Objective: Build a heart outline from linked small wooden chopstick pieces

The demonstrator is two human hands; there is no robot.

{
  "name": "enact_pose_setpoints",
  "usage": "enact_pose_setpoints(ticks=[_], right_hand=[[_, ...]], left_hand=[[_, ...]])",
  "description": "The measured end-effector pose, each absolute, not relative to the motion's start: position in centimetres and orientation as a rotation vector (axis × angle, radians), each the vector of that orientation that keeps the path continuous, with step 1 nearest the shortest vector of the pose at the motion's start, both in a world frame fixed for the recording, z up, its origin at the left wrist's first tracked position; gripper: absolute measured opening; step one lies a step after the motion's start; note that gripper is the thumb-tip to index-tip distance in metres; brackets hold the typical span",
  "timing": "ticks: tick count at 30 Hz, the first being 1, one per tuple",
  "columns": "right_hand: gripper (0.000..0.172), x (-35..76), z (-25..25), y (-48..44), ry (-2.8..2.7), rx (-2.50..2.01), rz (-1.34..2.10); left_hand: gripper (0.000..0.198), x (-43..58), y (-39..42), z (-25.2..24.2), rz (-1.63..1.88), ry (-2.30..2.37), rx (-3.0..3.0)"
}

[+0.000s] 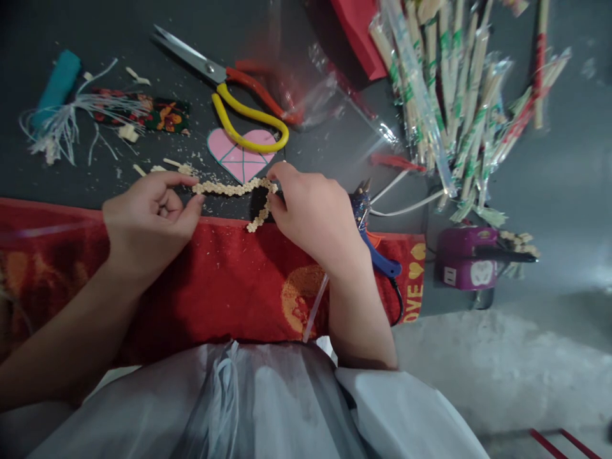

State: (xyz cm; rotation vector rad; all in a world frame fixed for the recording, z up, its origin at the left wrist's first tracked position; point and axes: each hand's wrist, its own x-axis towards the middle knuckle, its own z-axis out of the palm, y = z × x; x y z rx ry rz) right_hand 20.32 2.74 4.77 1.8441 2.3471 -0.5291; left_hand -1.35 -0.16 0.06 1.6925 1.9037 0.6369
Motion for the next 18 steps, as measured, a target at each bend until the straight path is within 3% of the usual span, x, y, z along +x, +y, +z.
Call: enact_pose_setpoints(ticks=[18], right_hand=[[0.043, 20.39, 5.31, 2.58, 2.339, 1.813, -0.486]], left_hand=[[0.016, -1.38, -0.08, 0.01, 0.641, 1.907, 1.692]])
